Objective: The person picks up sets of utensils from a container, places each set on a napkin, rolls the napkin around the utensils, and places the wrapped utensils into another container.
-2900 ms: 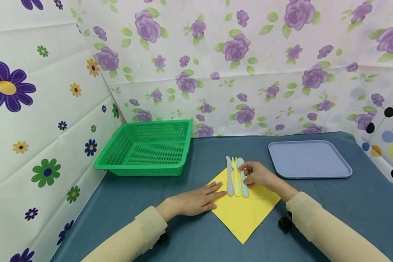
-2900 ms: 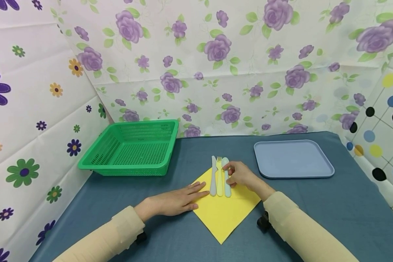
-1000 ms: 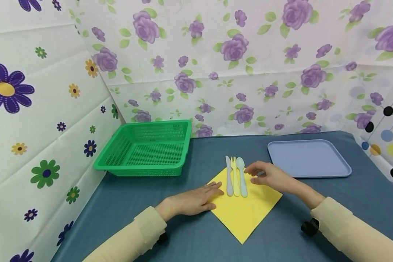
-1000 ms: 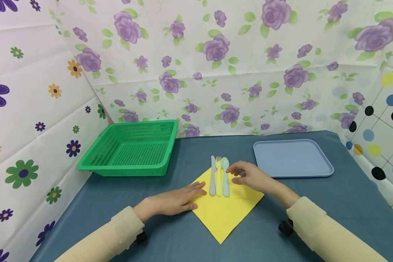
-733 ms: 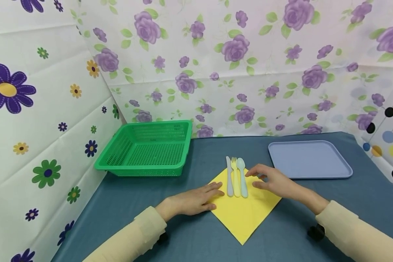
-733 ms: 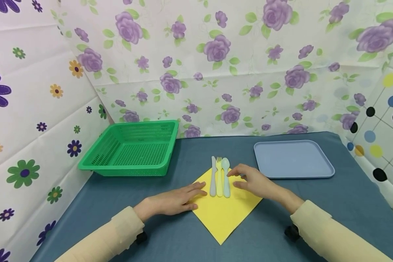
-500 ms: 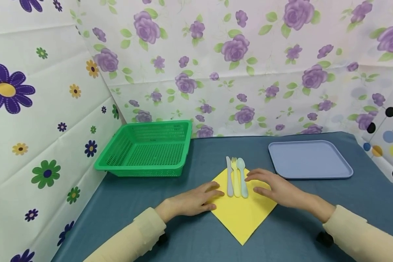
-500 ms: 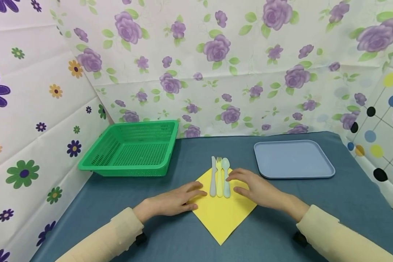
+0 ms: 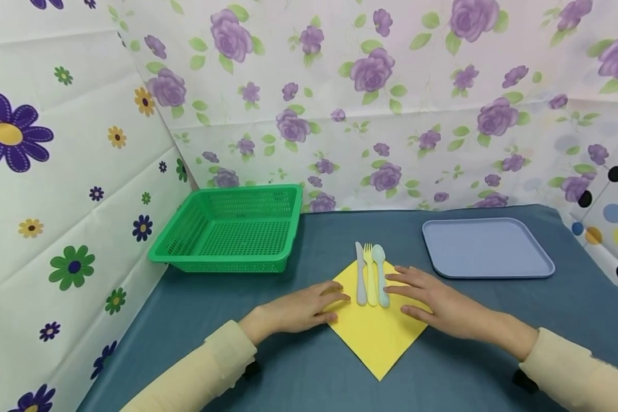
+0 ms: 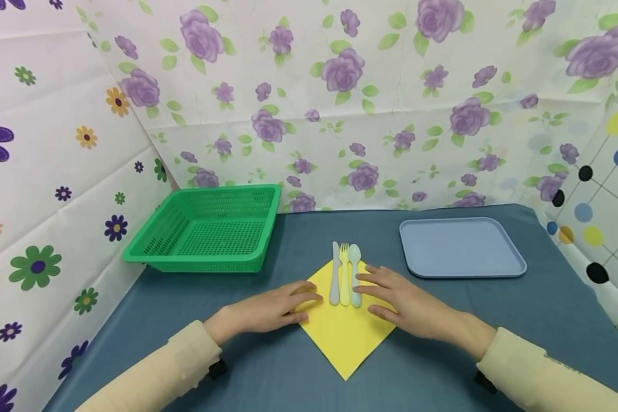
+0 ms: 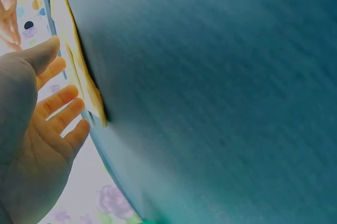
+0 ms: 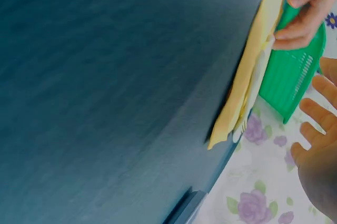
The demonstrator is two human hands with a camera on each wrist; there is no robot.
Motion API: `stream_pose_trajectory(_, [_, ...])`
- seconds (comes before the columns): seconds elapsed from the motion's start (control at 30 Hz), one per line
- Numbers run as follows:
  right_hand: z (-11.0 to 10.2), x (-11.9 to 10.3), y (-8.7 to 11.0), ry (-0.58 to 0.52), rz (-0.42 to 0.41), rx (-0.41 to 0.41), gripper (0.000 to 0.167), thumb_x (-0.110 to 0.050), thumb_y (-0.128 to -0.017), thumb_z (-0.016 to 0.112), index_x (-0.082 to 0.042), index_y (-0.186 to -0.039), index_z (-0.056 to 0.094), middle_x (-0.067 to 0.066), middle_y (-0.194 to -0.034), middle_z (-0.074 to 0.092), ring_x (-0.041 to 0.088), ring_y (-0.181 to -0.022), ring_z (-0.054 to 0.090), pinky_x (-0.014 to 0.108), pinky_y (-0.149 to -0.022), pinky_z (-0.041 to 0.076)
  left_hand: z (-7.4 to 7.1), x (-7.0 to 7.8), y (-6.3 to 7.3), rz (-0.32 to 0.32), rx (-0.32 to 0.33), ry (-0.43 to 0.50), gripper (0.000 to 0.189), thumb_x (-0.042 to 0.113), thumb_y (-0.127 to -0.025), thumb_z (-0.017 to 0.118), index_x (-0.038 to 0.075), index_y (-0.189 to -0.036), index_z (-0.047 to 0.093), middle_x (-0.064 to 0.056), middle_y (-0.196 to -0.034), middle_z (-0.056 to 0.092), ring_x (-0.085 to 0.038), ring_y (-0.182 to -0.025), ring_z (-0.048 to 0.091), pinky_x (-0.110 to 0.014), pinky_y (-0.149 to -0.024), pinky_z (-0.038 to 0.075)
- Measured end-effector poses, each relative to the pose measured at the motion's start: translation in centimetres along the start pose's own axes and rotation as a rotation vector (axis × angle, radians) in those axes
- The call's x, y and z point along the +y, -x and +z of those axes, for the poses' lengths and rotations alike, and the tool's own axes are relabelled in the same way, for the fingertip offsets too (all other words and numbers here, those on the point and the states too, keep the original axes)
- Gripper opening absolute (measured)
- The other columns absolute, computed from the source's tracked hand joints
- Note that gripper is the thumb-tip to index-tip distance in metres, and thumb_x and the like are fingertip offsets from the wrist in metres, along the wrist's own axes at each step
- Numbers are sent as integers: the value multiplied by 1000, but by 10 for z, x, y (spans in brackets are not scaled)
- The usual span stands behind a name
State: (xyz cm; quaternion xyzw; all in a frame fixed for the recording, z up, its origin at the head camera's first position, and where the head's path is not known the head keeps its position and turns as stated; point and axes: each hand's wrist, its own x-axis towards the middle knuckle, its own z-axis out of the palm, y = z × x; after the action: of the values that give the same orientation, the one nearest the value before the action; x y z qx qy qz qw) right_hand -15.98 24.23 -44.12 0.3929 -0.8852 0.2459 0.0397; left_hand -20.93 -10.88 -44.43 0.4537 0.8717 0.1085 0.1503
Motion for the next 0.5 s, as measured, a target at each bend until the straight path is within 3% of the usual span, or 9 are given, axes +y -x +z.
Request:
stream_pose_trajectory(0.1, [1, -3, 4, 20, -34, -12, 51, -25, -104, 68, -22, -154, 54, 4, -162, 45, 38, -153, 31, 15, -123, 0, -2, 2, 1, 20, 23, -19, 48, 40, -112, 49, 26, -158, 45, -3, -163, 37, -20, -148, 40, -40, -119, 38])
stream_pose_trajectory(0.4, [5, -7, 17, 67, -71, -112, 57, -38, -106, 62, -26, -159, 46, 0, -166, 38, 33, -154, 31, 14, -122, -2, 0, 15, 6, 155, 34, -68, 46, 36, -112, 50, 21, -156, 48, -2, -164, 40, -16, -150, 38, -36, -120, 37])
stream_pose_trajectory(0.5, [7, -7, 20, 65, -60, -142, 58, -42, -105, 63, -28, -159, 46, -3, -166, 38, 30, -154, 33, 17, -124, 3, 1, 19, 8, 185, 30, -77, 46, 36, -112, 51, 21, -155, 48, -2, -163, 41, -15, -150, 37, -35, -120, 37])
